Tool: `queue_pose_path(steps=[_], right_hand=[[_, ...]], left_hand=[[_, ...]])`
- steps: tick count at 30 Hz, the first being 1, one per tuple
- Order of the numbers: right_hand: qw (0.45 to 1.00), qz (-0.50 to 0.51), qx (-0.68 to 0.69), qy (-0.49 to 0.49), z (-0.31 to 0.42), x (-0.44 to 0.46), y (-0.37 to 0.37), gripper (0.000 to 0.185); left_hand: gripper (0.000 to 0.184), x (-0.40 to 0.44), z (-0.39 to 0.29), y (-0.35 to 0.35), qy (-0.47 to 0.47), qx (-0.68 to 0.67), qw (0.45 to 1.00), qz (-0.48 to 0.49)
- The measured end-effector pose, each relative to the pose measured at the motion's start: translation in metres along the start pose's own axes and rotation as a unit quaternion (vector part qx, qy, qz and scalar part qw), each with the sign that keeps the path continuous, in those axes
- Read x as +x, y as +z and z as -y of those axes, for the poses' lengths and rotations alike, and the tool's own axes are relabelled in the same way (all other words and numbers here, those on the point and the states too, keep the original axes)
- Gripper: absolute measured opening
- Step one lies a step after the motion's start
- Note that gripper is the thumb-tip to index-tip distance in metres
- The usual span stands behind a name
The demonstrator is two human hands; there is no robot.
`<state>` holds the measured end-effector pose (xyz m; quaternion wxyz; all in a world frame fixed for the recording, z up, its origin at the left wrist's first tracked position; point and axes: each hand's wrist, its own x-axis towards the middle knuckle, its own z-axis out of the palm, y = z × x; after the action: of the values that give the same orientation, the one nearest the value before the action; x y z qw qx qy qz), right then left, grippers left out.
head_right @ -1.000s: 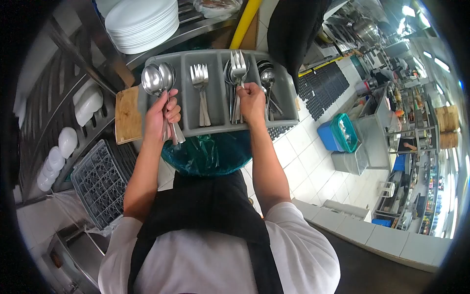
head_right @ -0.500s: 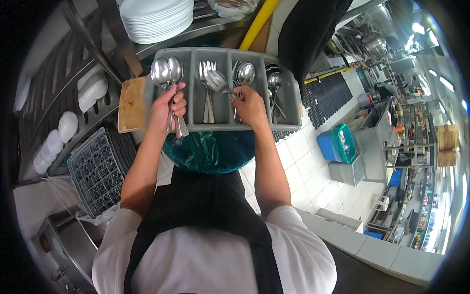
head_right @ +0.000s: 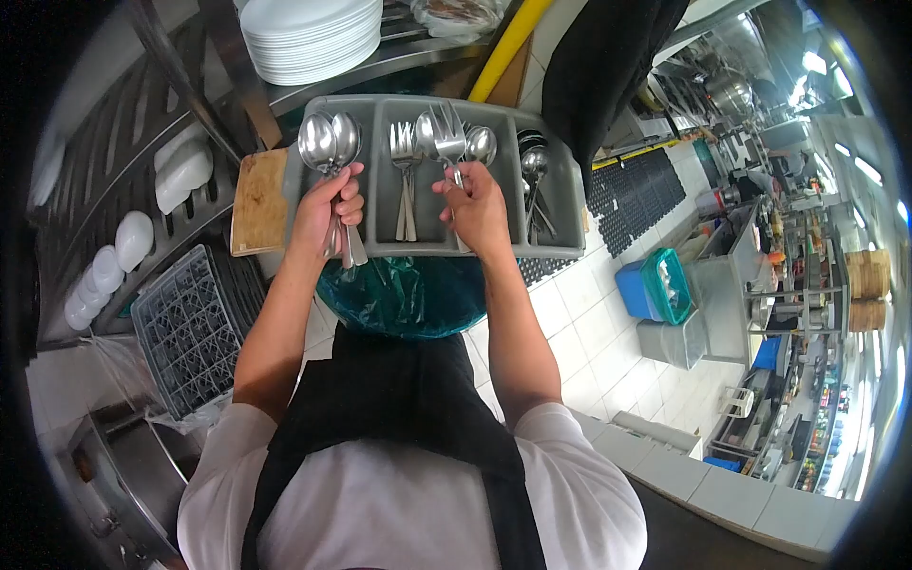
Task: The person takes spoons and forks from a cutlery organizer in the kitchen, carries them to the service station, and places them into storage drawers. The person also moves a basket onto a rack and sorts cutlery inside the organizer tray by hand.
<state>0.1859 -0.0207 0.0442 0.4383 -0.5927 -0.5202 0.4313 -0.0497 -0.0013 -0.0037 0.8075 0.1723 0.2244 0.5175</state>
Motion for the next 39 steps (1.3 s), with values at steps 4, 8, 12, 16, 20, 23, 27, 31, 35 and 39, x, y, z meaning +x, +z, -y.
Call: queue_pose_path(steps=[4,8,12,16,20,23,27,31,35,39], right_hand=[[0.999,0.002,0.024,-0.023,0.008,-0.002,0.002,0.013],[0.995,0.057,0.070,-0.039,0.033,-0.014,0.023,0.015],[0.987,0.104,0.121,-0.020,0.041,-0.018,0.057,0.014],[0.994,0.090,0.054,-0.033,0.025,-0.018,0.081,0.010],[0.995,-0.036,0.028,-0.094,0.018,-0.020,0.078,0.016],[0.997,-0.069,0.013,-0.012,0.025,-0.011,0.061,0.023],[0.932,-0.119,-0.279,-0.200,0.004,0.015,0.040,0.029],[0.899,-0.191,-0.382,-0.096,-0.011,0.032,-0.003,0.026],[0.854,-0.109,-0.506,0.052,-0.059,0.058,-0.022,0.028],[0.860,-0.091,-0.495,0.081,-0.071,0.062,-0.020,0.028]], left_hand=[[0.022,0.001,0.001,0.000,-0.002,0.009,1.000,-0.005],[0.022,-0.002,0.001,0.009,0.009,0.070,0.996,-0.046],[0.024,-0.008,0.001,0.021,0.014,0.069,0.997,-0.035],[0.023,-0.003,0.002,0.009,0.000,0.054,0.998,0.035],[0.020,-0.005,0.001,0.018,0.012,0.061,0.992,-0.110],[0.017,0.001,0.003,0.016,0.030,0.044,0.990,-0.131],[0.017,0.002,0.006,-0.001,0.030,-0.007,0.998,-0.046],[0.019,0.000,0.001,0.003,0.008,-0.004,1.000,-0.013],[0.017,0.003,0.002,0.002,-0.004,0.005,1.000,0.001],[0.017,0.001,0.003,0.002,-0.007,0.015,1.000,-0.009]])
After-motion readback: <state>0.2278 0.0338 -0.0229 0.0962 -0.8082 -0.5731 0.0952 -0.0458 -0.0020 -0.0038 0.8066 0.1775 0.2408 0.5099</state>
